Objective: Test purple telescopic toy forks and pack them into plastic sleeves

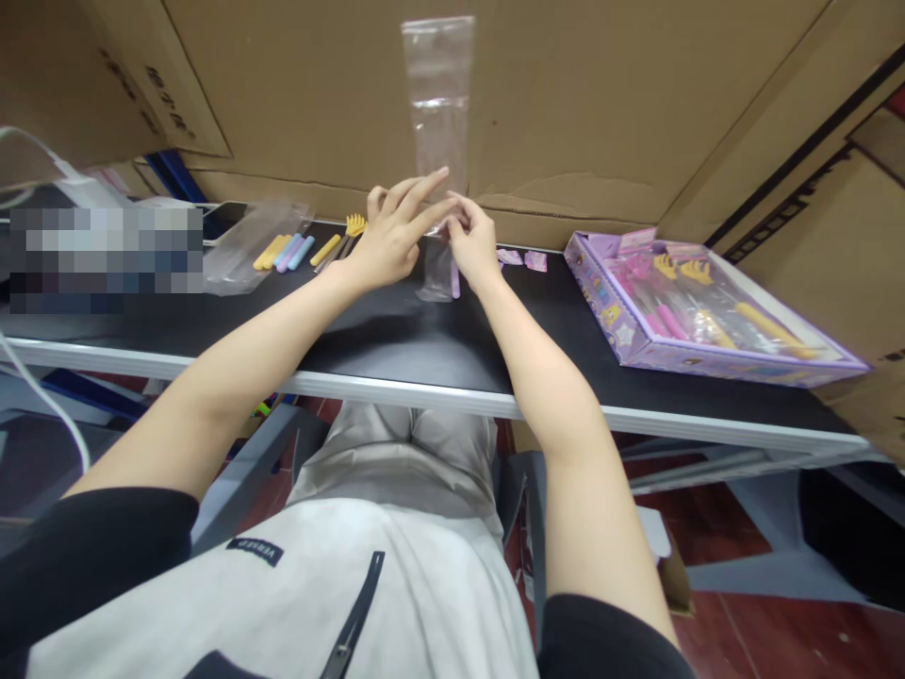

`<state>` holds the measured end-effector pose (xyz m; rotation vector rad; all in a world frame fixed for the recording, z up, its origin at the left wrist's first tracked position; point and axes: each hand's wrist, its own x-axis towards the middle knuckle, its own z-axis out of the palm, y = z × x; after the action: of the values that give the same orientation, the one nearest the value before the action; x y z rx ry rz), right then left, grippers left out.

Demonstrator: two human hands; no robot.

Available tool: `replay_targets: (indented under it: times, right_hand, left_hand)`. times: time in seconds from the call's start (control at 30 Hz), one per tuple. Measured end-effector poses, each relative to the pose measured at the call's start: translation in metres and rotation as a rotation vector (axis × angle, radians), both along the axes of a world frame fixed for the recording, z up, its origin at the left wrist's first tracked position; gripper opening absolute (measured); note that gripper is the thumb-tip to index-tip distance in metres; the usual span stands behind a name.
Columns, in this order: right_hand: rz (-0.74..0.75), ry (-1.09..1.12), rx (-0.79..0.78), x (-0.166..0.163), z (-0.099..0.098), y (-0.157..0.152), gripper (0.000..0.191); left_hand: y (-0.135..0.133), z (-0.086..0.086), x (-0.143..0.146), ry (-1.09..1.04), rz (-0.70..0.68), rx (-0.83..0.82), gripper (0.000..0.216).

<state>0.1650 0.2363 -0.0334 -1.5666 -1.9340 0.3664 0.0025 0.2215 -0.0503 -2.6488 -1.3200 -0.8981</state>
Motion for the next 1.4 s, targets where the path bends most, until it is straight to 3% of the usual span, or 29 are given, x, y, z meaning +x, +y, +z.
replay_targets:
  times: [0.13,0.27,0.5,0.77,0.97,1.2,1.4]
  right_hand:
    - [0.092,0.04,-0.035,0.004,0.0,0.001,0.064]
    - [0.135,-0.005,-0.121,0.004,0.002,-0.007,0.074]
    - [0.153,0.013,-0.245,0.009,0.007,-0.014,0.068]
    - [0.172,0.104,-0.377,0.031,0.004,-0.004,0.06]
    - [0.111,0.085,-0.286,0.03,-0.001,0.001,0.053]
    - [0.131,0.078,-0.271,0.026,-0.004,0.003,0.047]
    - [0.119,0.133,-0.248,0.021,-0.007,0.005,0.042]
  left_hand:
    - [0.002,-0.003,-0.005,0.018,-0.001,-0.016,0.087]
    - [0.008,-0.006,-0.01,-0.034,-0.002,-0.019,0.075]
    - [0.018,-0.012,-0.018,-0.082,0.071,-0.053,0.058]
    - [0.04,-0.022,-0.052,-0.092,0.234,-0.001,0.048]
    - [0.045,-0.029,-0.058,-0.061,0.217,-0.083,0.057]
    - [0.037,-0.032,-0.039,0.063,0.105,-0.118,0.076]
    - [0.034,-0.041,-0.022,0.056,0.028,-0.11,0.065]
